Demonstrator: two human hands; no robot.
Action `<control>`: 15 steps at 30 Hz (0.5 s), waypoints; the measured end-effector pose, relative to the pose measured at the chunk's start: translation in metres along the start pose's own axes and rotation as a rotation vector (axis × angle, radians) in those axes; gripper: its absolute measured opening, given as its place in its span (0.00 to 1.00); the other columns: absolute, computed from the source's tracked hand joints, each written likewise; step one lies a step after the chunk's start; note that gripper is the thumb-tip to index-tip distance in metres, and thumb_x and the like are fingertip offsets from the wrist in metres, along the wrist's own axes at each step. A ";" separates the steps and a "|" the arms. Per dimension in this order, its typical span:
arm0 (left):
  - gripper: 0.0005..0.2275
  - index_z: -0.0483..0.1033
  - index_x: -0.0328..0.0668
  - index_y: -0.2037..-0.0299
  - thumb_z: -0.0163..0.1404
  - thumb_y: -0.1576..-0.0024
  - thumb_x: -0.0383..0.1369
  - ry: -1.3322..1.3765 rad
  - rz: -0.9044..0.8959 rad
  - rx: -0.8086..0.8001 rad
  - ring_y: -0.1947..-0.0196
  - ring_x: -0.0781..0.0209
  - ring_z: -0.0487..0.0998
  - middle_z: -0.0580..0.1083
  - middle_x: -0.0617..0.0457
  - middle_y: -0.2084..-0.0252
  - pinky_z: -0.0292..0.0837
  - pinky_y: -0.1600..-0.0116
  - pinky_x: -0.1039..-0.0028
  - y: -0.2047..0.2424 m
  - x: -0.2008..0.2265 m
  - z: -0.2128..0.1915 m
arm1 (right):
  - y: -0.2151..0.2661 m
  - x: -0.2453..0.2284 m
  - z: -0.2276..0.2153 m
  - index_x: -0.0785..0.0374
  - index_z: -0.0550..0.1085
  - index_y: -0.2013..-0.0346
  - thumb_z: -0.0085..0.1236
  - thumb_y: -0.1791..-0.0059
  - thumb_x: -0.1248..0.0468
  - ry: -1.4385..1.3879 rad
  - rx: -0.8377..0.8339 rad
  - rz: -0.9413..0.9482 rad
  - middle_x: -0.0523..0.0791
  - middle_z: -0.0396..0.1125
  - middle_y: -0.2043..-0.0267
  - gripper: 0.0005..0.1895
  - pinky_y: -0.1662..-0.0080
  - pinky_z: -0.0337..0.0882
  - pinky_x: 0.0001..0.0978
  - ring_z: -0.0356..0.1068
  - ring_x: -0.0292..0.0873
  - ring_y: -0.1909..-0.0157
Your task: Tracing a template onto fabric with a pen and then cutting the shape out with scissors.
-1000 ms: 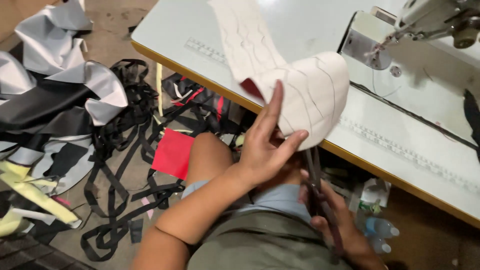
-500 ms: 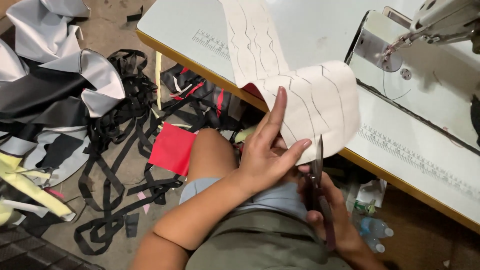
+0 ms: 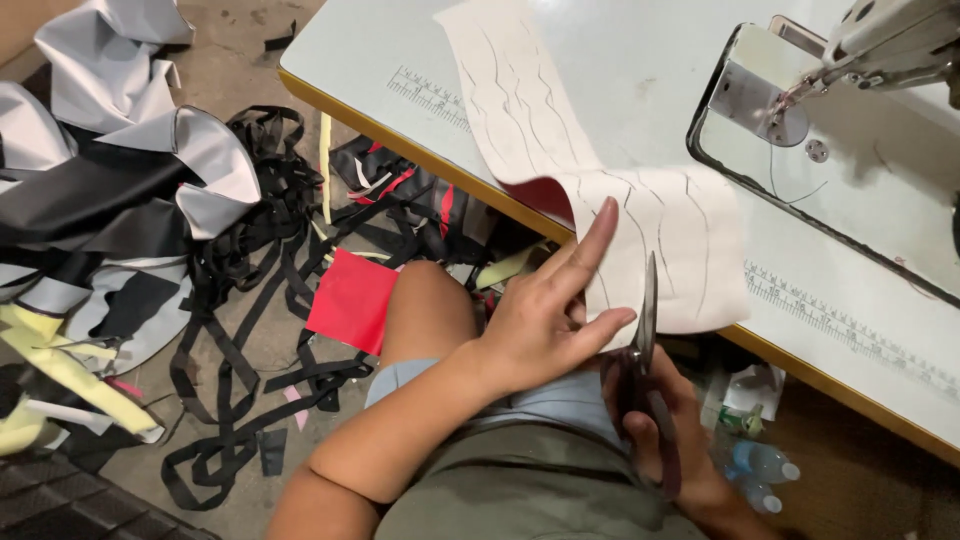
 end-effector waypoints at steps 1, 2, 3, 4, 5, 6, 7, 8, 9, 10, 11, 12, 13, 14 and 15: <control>0.38 0.44 0.55 0.21 0.58 0.36 0.38 0.004 -0.008 -0.032 0.78 0.72 0.70 0.60 0.51 0.21 0.75 0.64 0.81 -0.001 0.000 -0.002 | 0.002 0.004 -0.001 0.59 0.65 0.70 0.44 0.52 0.24 -0.024 0.005 0.033 0.37 0.60 0.80 0.38 0.76 0.52 0.23 0.54 0.30 0.82; 0.38 0.43 0.54 0.21 0.57 0.36 0.38 0.007 -0.017 -0.063 0.78 0.72 0.70 0.60 0.51 0.21 0.74 0.64 0.82 -0.002 0.000 -0.003 | 0.005 0.007 -0.002 0.60 0.67 0.69 0.46 0.53 0.25 -0.048 0.010 0.065 0.38 0.62 0.81 0.38 0.78 0.53 0.22 0.55 0.30 0.83; 0.38 0.43 0.54 0.21 0.57 0.36 0.38 0.007 -0.017 -0.065 0.78 0.72 0.70 0.60 0.51 0.21 0.74 0.64 0.82 -0.003 0.000 -0.005 | 0.005 0.008 -0.001 0.60 0.67 0.69 0.46 0.53 0.25 -0.049 0.011 0.066 0.38 0.62 0.81 0.38 0.78 0.53 0.22 0.55 0.30 0.83; 0.40 0.39 0.53 0.21 0.57 0.36 0.40 -0.005 0.004 -0.109 0.77 0.70 0.72 0.58 0.48 0.20 0.74 0.65 0.79 -0.004 0.000 -0.006 | 0.005 0.008 -0.001 0.60 0.67 0.66 0.47 0.52 0.26 -0.082 0.014 0.058 0.38 0.62 0.80 0.37 0.78 0.53 0.21 0.55 0.29 0.82; 0.42 0.35 0.52 0.21 0.56 0.36 0.41 -0.017 0.025 -0.154 0.76 0.68 0.74 0.56 0.44 0.19 0.75 0.67 0.76 -0.005 0.000 -0.008 | 0.005 0.009 -0.001 0.60 0.68 0.64 0.48 0.51 0.27 -0.115 0.017 0.051 0.38 0.63 0.79 0.37 0.78 0.53 0.21 0.55 0.29 0.81; 0.42 0.35 0.52 0.21 0.56 0.36 0.41 -0.017 0.025 -0.156 0.76 0.68 0.74 0.56 0.44 0.19 0.75 0.67 0.76 -0.007 0.004 -0.008 | 0.006 0.010 -0.003 0.60 0.68 0.64 0.48 0.51 0.27 -0.116 0.019 0.052 0.38 0.63 0.79 0.37 0.78 0.53 0.21 0.55 0.29 0.81; 0.43 0.33 0.51 0.22 0.57 0.38 0.39 0.002 -0.033 -0.233 0.76 0.66 0.74 0.53 0.44 0.18 0.74 0.65 0.74 -0.008 0.006 -0.007 | 0.007 0.010 -0.005 0.62 0.68 0.54 0.45 0.52 0.26 -0.081 0.028 0.058 0.40 0.64 0.75 0.40 0.75 0.58 0.22 0.59 0.31 0.77; 0.45 0.31 0.50 0.23 0.57 0.40 0.37 0.020 -0.092 -0.309 0.77 0.65 0.74 0.50 0.44 0.18 0.73 0.64 0.72 -0.009 0.009 -0.007 | 0.008 0.011 -0.008 0.64 0.68 0.44 0.43 0.52 0.25 -0.046 0.037 0.064 0.41 0.65 0.72 0.45 0.72 0.62 0.23 0.62 0.32 0.74; 0.45 0.31 0.50 0.23 0.57 0.40 0.37 0.019 -0.091 -0.310 0.77 0.65 0.74 0.50 0.44 0.18 0.73 0.64 0.72 -0.011 0.011 -0.011 | 0.007 0.012 -0.006 0.64 0.68 0.44 0.43 0.52 0.25 -0.046 0.037 0.063 0.41 0.65 0.72 0.45 0.72 0.62 0.23 0.62 0.32 0.74; 0.44 0.30 0.51 0.23 0.56 0.40 0.38 0.046 -0.096 -0.337 0.77 0.65 0.75 0.53 0.45 0.19 0.73 0.65 0.72 -0.013 0.012 -0.014 | 0.007 0.014 -0.005 0.63 0.68 0.53 0.44 0.51 0.27 -0.082 0.049 0.045 0.40 0.64 0.75 0.40 0.76 0.59 0.22 0.60 0.31 0.78; 0.43 0.30 0.51 0.23 0.55 0.40 0.38 0.072 -0.102 -0.363 0.76 0.65 0.76 0.55 0.46 0.19 0.74 0.66 0.73 -0.014 0.014 -0.018 | 0.006 0.014 -0.003 0.63 0.69 0.61 0.45 0.49 0.29 -0.118 0.060 0.028 0.38 0.63 0.79 0.37 0.81 0.55 0.20 0.58 0.30 0.83; 0.43 0.30 0.51 0.23 0.55 0.40 0.38 0.072 -0.103 -0.363 0.76 0.65 0.76 0.55 0.46 0.19 0.74 0.66 0.73 -0.014 0.014 -0.019 | 0.005 0.011 -0.004 0.63 0.69 0.61 0.45 0.49 0.29 -0.119 0.059 0.028 0.38 0.63 0.79 0.37 0.81 0.55 0.20 0.58 0.30 0.83; 0.43 0.29 0.50 0.23 0.54 0.39 0.38 0.069 -0.080 -0.372 0.76 0.64 0.76 0.61 0.45 0.24 0.73 0.67 0.71 -0.014 0.014 -0.021 | 0.003 0.008 -0.005 0.62 0.69 0.64 0.43 0.50 0.26 -0.077 0.048 0.029 0.38 0.63 0.80 0.39 0.80 0.56 0.21 0.58 0.30 0.82; 0.43 0.28 0.49 0.23 0.53 0.38 0.38 0.066 -0.058 -0.381 0.75 0.63 0.76 0.68 0.45 0.30 0.72 0.67 0.70 -0.014 0.014 -0.022 | 0.001 0.006 -0.006 0.60 0.69 0.66 0.41 0.51 0.22 -0.034 0.037 0.030 0.38 0.63 0.82 0.42 0.78 0.58 0.22 0.59 0.30 0.82; 0.43 0.28 0.49 0.23 0.53 0.38 0.38 0.065 -0.059 -0.382 0.75 0.63 0.76 0.68 0.45 0.30 0.72 0.67 0.70 -0.014 0.015 -0.021 | 0.002 0.006 -0.006 0.60 0.69 0.66 0.41 0.51 0.22 -0.036 0.037 0.031 0.38 0.63 0.82 0.42 0.78 0.58 0.22 0.59 0.30 0.82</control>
Point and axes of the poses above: each hand's wrist, its own y-axis away from the middle knuckle, its own z-axis out of the palm, x = y × z, the point moved 1 cm from there along -y, towards the middle knuckle
